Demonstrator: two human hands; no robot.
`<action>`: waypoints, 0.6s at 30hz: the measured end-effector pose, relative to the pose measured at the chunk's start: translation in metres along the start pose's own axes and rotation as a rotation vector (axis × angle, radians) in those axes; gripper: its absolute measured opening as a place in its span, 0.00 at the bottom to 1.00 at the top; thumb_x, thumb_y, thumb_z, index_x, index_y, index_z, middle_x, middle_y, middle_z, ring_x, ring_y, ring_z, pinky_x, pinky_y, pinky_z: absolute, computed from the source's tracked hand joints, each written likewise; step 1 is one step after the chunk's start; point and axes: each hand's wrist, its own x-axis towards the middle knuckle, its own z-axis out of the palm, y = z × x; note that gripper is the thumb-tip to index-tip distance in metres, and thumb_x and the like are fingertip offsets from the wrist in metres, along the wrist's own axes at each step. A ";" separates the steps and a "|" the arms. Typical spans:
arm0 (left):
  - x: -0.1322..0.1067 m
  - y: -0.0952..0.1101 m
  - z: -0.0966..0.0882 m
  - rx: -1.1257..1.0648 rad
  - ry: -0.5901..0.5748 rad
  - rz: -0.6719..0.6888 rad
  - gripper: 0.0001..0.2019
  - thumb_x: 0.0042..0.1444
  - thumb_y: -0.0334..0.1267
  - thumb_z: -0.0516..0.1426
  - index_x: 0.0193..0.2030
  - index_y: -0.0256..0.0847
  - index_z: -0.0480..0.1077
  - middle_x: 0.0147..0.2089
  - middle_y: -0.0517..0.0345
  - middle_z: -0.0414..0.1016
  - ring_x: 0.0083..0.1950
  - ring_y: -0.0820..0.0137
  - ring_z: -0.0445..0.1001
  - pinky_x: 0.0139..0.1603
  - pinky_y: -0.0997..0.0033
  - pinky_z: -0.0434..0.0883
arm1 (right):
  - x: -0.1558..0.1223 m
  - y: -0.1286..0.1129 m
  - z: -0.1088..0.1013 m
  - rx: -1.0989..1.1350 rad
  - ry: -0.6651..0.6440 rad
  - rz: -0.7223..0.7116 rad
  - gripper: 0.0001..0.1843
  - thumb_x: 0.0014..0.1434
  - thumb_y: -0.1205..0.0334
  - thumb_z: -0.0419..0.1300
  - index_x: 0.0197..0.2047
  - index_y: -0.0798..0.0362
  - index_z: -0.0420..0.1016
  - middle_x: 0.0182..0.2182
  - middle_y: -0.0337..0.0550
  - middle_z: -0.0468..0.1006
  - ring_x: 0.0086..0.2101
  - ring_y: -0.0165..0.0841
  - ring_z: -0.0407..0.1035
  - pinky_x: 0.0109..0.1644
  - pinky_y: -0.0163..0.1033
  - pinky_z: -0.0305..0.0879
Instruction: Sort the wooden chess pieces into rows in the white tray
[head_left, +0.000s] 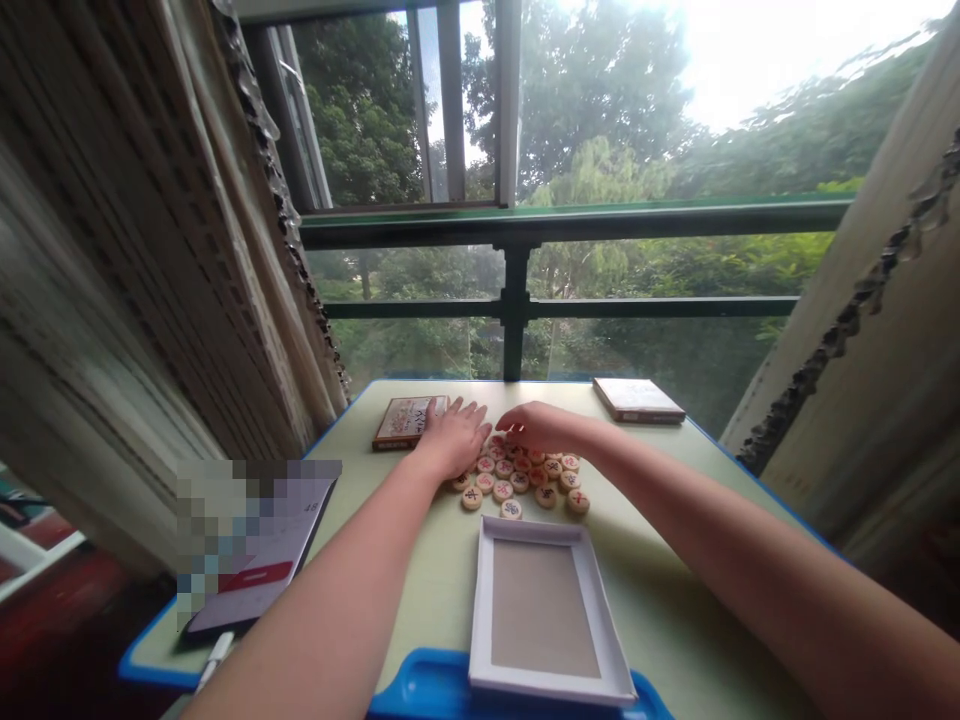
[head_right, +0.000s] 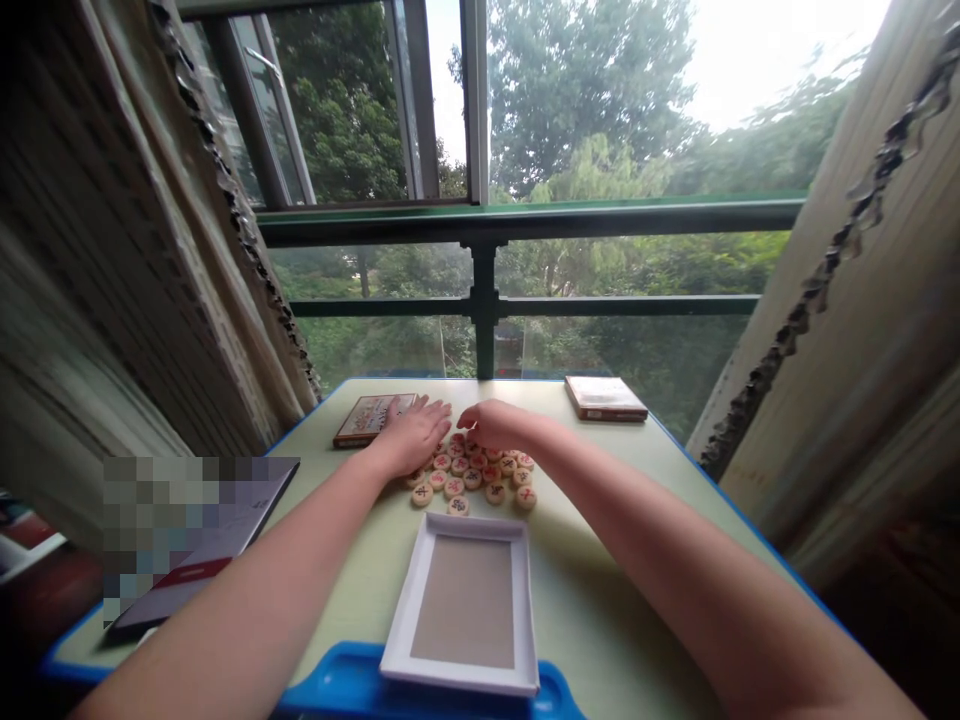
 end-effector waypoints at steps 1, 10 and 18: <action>0.000 0.001 0.002 0.000 -0.015 0.012 0.22 0.63 0.44 0.39 0.57 0.43 0.63 0.64 0.48 0.60 0.66 0.54 0.53 0.61 0.36 0.36 | 0.000 0.002 -0.001 -0.005 -0.014 0.001 0.20 0.53 0.70 0.53 0.49 0.50 0.76 0.43 0.45 0.78 0.38 0.34 0.72 0.42 0.34 0.65; -0.002 0.009 -0.010 0.003 0.103 0.079 0.20 0.63 0.41 0.40 0.37 0.39 0.71 0.39 0.50 0.77 0.46 0.62 0.71 0.58 0.48 0.52 | -0.019 0.007 -0.031 0.073 0.015 0.028 0.21 0.54 0.71 0.52 0.49 0.51 0.75 0.44 0.41 0.78 0.39 0.32 0.72 0.39 0.31 0.64; -0.018 0.019 -0.019 -0.104 0.049 0.149 0.17 0.56 0.48 0.50 0.35 0.40 0.75 0.32 0.52 0.75 0.35 0.66 0.72 0.39 0.69 0.66 | -0.090 -0.020 -0.016 -0.035 0.127 0.124 0.13 0.55 0.61 0.56 0.42 0.50 0.78 0.38 0.45 0.77 0.35 0.34 0.70 0.37 0.35 0.62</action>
